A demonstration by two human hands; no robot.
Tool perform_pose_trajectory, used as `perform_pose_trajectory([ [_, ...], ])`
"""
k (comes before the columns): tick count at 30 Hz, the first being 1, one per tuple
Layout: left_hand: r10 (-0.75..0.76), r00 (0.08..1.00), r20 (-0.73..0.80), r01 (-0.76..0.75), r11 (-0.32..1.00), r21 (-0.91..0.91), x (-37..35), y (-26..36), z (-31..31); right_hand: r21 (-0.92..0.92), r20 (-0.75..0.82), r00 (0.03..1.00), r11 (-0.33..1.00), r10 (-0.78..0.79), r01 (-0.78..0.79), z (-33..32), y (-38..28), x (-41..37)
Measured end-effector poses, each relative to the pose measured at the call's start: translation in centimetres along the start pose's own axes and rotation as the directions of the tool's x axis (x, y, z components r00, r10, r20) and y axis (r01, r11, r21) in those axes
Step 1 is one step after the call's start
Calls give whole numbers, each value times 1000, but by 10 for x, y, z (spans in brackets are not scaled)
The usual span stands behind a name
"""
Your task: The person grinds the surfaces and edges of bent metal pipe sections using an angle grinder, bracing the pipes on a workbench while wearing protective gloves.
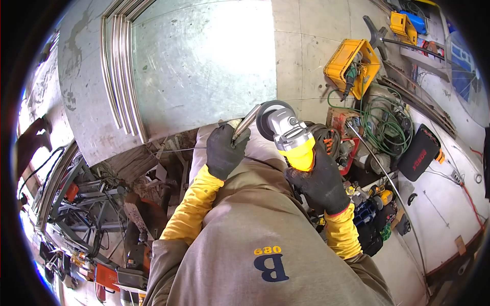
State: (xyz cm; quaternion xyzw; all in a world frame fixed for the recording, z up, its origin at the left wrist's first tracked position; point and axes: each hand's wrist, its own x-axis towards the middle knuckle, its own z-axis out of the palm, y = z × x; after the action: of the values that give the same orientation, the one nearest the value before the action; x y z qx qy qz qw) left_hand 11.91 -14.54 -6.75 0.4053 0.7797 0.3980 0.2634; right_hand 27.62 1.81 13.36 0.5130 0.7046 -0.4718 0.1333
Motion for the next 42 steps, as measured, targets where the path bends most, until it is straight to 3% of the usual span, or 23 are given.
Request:
perform_pose_trajectory([
  [3,-30,999,15,30,1000,-6,1,2,1,-7,-5,999,999,-44,43,1,-1,2],
  [7,30,999,-41,-29,1000,10,2,1,6,-52,10,1000,998,-26,26,-2,1,-4],
  [9,32,999,-34,-31,999,26,1,0,5,-45,46,997,998,55,-53,-3,4,-6],
  [17,141,987,-80,-129,981,147,5,6,3,-30,20,1000,1000,-1,2,-4,-9,2],
  [24,85,995,-56,-76,987,144,5,8,3,-52,33,998,997,60,-58,-9,-3,-7],
  [29,193,973,-127,-152,950,274,6,8,6,-32,28,997,997,67,-66,-8,-4,-5],
  [36,205,967,-153,-155,946,285,3,7,8,-20,68,997,999,27,-26,-8,-7,3],
  [38,65,994,-91,-57,994,95,2,6,7,4,54,999,1000,1,-1,-6,0,4],
  [39,66,993,-93,-57,994,96,2,6,5,28,41,999,999,-26,25,-4,3,5],
  [41,-173,984,43,178,964,-199,0,8,2,25,36,999,999,-23,22,-4,6,4],
  [42,-174,984,43,179,964,-199,0,11,-1,22,28,999,1000,-16,15,-4,6,3],
])
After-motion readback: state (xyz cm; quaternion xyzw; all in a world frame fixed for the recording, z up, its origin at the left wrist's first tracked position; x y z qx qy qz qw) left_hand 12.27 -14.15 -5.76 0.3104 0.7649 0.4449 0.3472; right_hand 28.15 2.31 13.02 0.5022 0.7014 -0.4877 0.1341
